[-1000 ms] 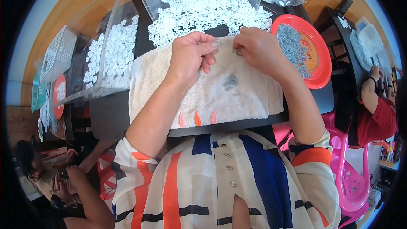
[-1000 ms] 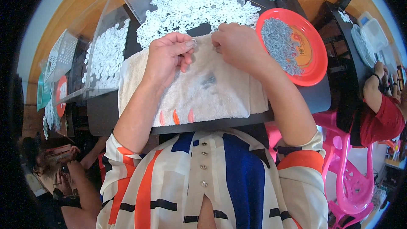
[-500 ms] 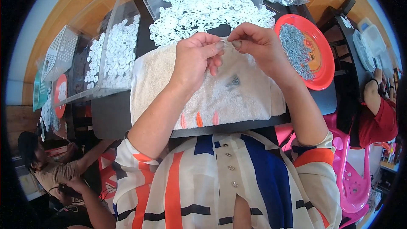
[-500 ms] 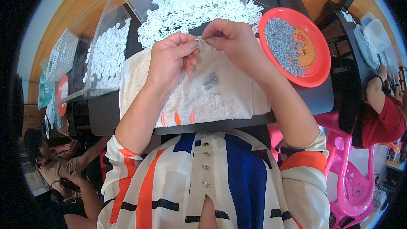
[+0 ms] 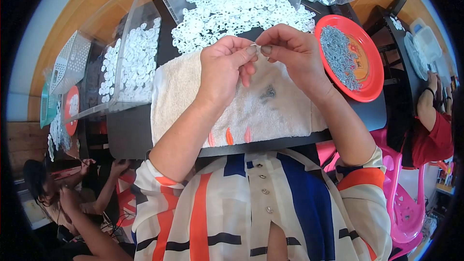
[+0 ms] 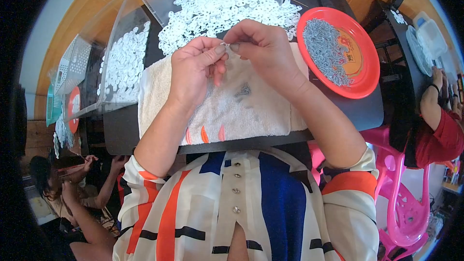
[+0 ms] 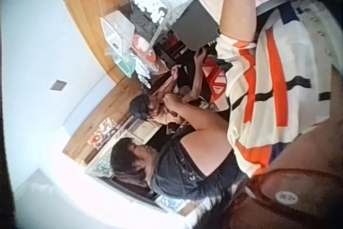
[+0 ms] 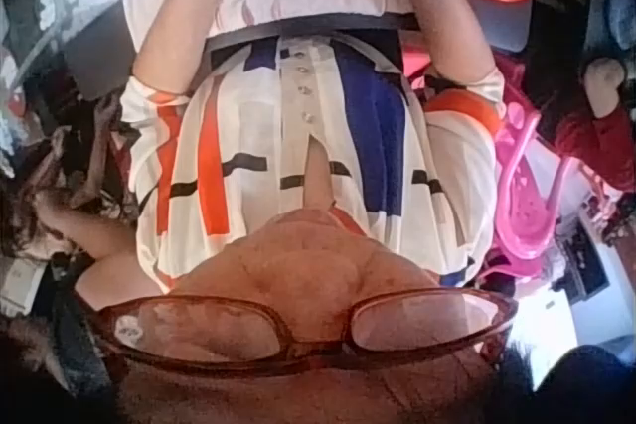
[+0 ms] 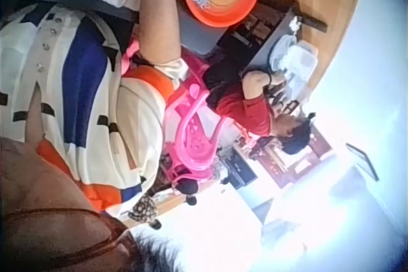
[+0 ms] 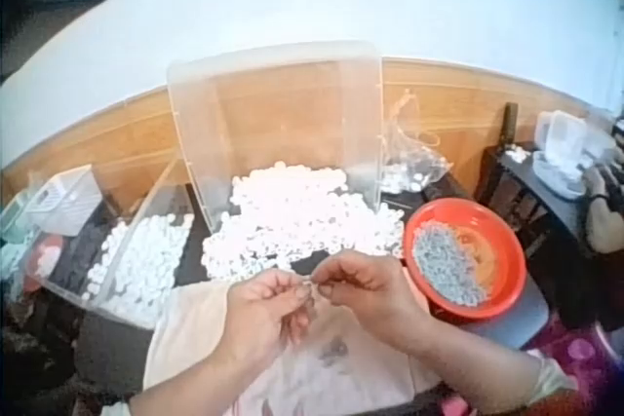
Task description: Assembling small white plastic components by manually inserting tiny metal pins.
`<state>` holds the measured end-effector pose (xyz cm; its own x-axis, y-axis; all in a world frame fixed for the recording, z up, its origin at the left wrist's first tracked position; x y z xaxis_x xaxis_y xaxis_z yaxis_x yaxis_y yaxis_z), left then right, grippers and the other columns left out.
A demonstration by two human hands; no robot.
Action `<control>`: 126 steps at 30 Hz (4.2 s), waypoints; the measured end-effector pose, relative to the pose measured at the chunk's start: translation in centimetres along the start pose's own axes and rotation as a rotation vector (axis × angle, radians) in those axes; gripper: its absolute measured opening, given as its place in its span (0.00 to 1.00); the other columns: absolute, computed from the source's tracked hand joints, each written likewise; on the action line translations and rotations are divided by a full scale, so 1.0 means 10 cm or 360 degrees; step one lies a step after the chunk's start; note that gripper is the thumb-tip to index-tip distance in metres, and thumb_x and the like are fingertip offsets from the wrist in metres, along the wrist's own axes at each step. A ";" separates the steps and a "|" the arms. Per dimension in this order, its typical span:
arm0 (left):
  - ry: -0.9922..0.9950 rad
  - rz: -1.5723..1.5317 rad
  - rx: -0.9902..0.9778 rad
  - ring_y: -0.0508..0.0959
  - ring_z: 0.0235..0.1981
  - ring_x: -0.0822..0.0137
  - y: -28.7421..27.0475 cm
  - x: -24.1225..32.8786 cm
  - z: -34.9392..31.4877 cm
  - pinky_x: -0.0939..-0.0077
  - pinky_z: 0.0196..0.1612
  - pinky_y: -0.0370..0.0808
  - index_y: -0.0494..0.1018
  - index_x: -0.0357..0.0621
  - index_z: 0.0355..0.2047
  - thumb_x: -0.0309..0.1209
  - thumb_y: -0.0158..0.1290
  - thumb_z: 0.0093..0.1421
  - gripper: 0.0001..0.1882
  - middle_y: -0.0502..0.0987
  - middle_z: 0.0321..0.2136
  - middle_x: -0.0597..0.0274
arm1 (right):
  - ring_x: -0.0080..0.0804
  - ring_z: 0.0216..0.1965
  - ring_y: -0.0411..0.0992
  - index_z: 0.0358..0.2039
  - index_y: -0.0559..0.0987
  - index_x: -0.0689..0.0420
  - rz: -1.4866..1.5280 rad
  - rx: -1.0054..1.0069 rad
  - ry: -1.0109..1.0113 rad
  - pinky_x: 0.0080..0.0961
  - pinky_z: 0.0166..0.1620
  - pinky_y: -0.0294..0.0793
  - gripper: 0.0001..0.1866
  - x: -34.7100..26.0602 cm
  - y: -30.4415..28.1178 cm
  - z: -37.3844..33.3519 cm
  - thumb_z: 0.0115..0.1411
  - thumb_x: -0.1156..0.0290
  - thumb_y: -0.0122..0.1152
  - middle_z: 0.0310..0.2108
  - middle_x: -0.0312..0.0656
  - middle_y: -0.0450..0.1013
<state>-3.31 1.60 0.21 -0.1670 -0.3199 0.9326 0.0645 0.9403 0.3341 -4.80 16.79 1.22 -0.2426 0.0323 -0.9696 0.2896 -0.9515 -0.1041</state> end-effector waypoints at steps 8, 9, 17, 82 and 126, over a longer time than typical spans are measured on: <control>0.0018 -0.0005 0.0012 0.72 0.17 0.76 0.01 0.00 -0.02 0.83 0.14 0.65 0.73 0.33 0.32 0.21 0.53 0.59 0.03 0.75 0.22 0.60 | 0.17 0.33 0.69 0.35 0.77 0.63 -0.0122 0.0023 -0.0114 0.15 0.36 0.68 0.06 -0.07 0.02 -0.01 0.56 0.83 0.56 0.30 0.33 0.73; 0.0017 -0.0006 0.0013 0.72 0.17 0.76 0.02 0.00 -0.02 0.83 0.14 0.65 0.73 0.33 0.32 0.21 0.53 0.59 0.03 0.75 0.22 0.60 | 0.17 0.32 0.69 0.34 0.77 0.63 -0.0169 0.0019 -0.0153 0.14 0.36 0.68 0.06 -0.07 0.03 -0.01 0.56 0.84 0.56 0.30 0.33 0.73; 0.0131 -0.0109 0.0087 0.71 0.17 0.76 0.01 0.00 -0.07 0.84 0.15 0.64 0.72 0.34 0.31 0.20 0.52 0.59 0.01 0.75 0.22 0.61 | 0.17 0.35 0.70 0.37 0.76 0.62 -0.0194 0.0032 -0.0196 0.15 0.40 0.69 0.07 -0.16 0.14 -0.02 0.57 0.82 0.56 0.32 0.33 0.73; -0.0054 -0.0275 0.0192 0.70 0.15 0.73 -0.16 -0.15 0.04 0.82 0.14 0.63 0.73 0.36 0.28 0.23 0.55 0.56 0.03 0.73 0.20 0.62 | 0.48 0.31 0.76 0.27 0.77 0.57 -0.2075 -0.0109 -0.0428 0.43 0.33 0.73 0.04 0.02 0.25 1.03 0.50 0.73 0.55 0.28 0.48 0.76; 0.0009 -0.0171 0.0188 0.72 0.17 0.72 -0.17 -0.10 0.13 0.81 0.16 0.65 0.73 0.35 0.29 0.22 0.53 0.57 0.03 0.74 0.22 0.59 | 0.45 0.34 0.74 0.31 0.77 0.56 -0.1965 -0.0512 -0.0313 0.37 0.36 0.71 0.07 -0.08 -0.14 0.10 0.50 0.79 0.57 0.33 0.44 0.74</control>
<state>-4.48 0.48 -1.51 -0.1611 -0.4196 0.8933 -0.0694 0.9077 0.4139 -5.95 17.74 2.39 -0.6314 0.7613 -0.1477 -0.0210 -0.2072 -0.9781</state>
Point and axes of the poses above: each hand's wrist, its own z-axis towards the middle knuckle, its own y-axis out of the palm, x = y × z, the point moved 4 cm from there along z, towards the middle knuckle
